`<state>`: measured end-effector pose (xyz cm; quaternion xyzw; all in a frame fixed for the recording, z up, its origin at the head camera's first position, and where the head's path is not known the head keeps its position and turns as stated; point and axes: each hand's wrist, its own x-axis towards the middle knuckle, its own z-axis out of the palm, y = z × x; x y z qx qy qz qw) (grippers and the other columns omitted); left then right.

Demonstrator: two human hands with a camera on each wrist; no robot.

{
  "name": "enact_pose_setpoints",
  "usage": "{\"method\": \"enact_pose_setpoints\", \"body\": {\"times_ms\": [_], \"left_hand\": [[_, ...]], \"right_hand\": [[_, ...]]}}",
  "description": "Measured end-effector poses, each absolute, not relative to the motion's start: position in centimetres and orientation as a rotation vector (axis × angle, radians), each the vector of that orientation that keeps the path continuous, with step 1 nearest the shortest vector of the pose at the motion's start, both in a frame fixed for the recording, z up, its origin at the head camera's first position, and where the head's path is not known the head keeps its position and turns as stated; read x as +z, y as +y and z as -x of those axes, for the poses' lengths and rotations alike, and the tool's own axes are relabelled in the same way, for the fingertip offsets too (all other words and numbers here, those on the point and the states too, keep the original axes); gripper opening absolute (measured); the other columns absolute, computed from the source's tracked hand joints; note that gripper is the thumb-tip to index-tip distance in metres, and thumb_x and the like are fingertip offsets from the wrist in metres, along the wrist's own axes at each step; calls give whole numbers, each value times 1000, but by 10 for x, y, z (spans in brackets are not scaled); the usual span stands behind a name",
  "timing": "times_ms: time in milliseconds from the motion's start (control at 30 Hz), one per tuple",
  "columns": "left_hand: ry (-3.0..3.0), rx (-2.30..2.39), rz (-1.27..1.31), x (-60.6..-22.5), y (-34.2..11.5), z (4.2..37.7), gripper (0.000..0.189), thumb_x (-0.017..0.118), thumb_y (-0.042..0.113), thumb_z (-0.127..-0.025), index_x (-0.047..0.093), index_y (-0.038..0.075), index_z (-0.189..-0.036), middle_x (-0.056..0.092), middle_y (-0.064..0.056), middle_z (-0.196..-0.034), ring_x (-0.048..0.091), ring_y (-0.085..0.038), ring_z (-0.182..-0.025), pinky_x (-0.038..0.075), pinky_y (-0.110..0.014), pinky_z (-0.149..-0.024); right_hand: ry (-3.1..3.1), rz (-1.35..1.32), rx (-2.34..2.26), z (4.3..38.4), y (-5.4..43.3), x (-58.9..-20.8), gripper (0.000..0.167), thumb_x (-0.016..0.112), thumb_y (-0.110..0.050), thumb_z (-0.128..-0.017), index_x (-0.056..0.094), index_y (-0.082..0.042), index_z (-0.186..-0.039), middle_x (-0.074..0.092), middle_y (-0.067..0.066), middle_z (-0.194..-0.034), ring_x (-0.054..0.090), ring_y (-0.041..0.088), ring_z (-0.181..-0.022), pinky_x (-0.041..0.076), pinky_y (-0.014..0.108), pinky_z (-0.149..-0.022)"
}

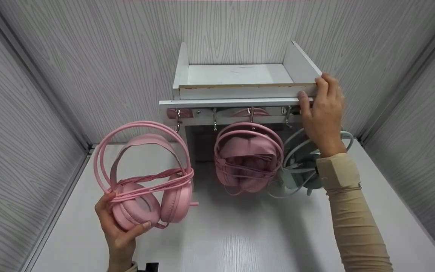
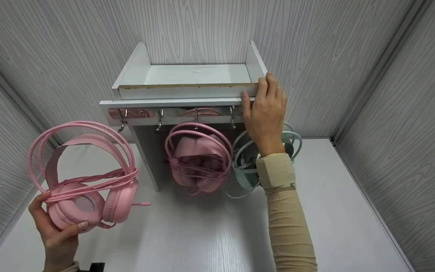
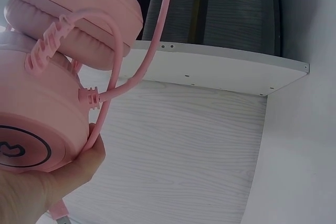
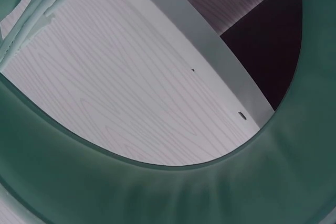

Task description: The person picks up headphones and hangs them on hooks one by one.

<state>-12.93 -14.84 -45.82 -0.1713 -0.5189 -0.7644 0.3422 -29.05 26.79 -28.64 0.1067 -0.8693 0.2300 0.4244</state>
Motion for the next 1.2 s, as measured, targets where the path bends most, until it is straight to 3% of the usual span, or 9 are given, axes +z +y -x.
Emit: {"method": "enact_pose_setpoints", "body": {"times_ms": [767, 1200], "left_hand": [[-1393, -1951, 474, -459, -146, 132, 94, 61, -26, -52, 37, -4, -141, 35, -23, -139, 43, -34, -121, 49, -29, -98], [-1414, -1985, 431, -456, -145, 132, 94, 65, -25, -53, 37, -4, -141, 36, -23, -138, 45, -34, -121, 51, -30, -95]], "right_hand": [[-2185, -267, 570, 289, 268, -287, 52, 50, -31, -105, 49, 12, -134, 42, 29, -144, 39, 43, -137, 23, 56, -114], [-2183, -261, 579, 289, 269, -286, 53, 51, -32, -105, 49, 13, -133, 43, 30, -144, 40, 44, -135, 26, 58, -109]]}}
